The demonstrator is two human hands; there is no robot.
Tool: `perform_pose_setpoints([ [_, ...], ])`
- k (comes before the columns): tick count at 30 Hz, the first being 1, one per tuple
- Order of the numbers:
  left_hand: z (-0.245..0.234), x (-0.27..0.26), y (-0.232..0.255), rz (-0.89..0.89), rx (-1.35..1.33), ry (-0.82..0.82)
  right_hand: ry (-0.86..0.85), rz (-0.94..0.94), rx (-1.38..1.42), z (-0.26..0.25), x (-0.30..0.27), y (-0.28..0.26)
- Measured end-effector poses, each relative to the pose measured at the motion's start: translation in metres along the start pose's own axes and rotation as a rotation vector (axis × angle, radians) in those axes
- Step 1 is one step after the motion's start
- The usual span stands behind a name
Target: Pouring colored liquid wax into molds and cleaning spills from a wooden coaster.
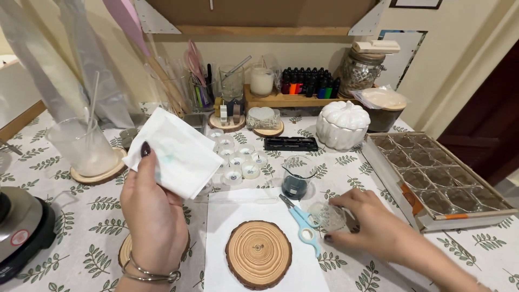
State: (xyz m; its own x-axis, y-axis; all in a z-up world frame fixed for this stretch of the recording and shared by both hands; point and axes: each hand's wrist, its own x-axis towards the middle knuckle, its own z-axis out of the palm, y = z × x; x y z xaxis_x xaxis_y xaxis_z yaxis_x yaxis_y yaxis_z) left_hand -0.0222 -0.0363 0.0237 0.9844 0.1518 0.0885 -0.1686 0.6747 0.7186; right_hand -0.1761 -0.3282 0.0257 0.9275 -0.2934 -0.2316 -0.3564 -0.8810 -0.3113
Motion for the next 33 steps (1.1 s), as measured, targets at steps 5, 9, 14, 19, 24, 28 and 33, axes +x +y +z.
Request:
perform_pose_setpoints([
  [5,0.003,-0.004,0.001,-0.011,0.001,0.018,0.111,-0.086,-0.001,0.014,0.003,0.012],
  [9,0.003,-0.002,0.0,0.022,0.026,0.015,0.187,-0.27,0.093,0.032,0.01,0.02],
  [14,0.002,-0.001,-0.002,0.008,0.02,0.047,0.025,-0.542,0.148,0.041,0.005,-0.036],
  [19,0.003,-0.003,-0.003,0.024,0.004,0.03,-0.193,-0.387,0.065,0.028,-0.002,-0.091],
  [24,0.007,-0.007,-0.003,-0.073,-0.017,0.028,-0.097,-0.576,0.051,0.055,0.017,-0.055],
  [28,0.005,-0.006,-0.004,-0.082,-0.018,0.016,0.298,-0.504,0.25,0.027,0.019,-0.041],
  [33,0.007,-0.006,-0.003,-0.095,0.002,0.031,0.414,-0.199,0.292,0.017,0.056,-0.021],
])
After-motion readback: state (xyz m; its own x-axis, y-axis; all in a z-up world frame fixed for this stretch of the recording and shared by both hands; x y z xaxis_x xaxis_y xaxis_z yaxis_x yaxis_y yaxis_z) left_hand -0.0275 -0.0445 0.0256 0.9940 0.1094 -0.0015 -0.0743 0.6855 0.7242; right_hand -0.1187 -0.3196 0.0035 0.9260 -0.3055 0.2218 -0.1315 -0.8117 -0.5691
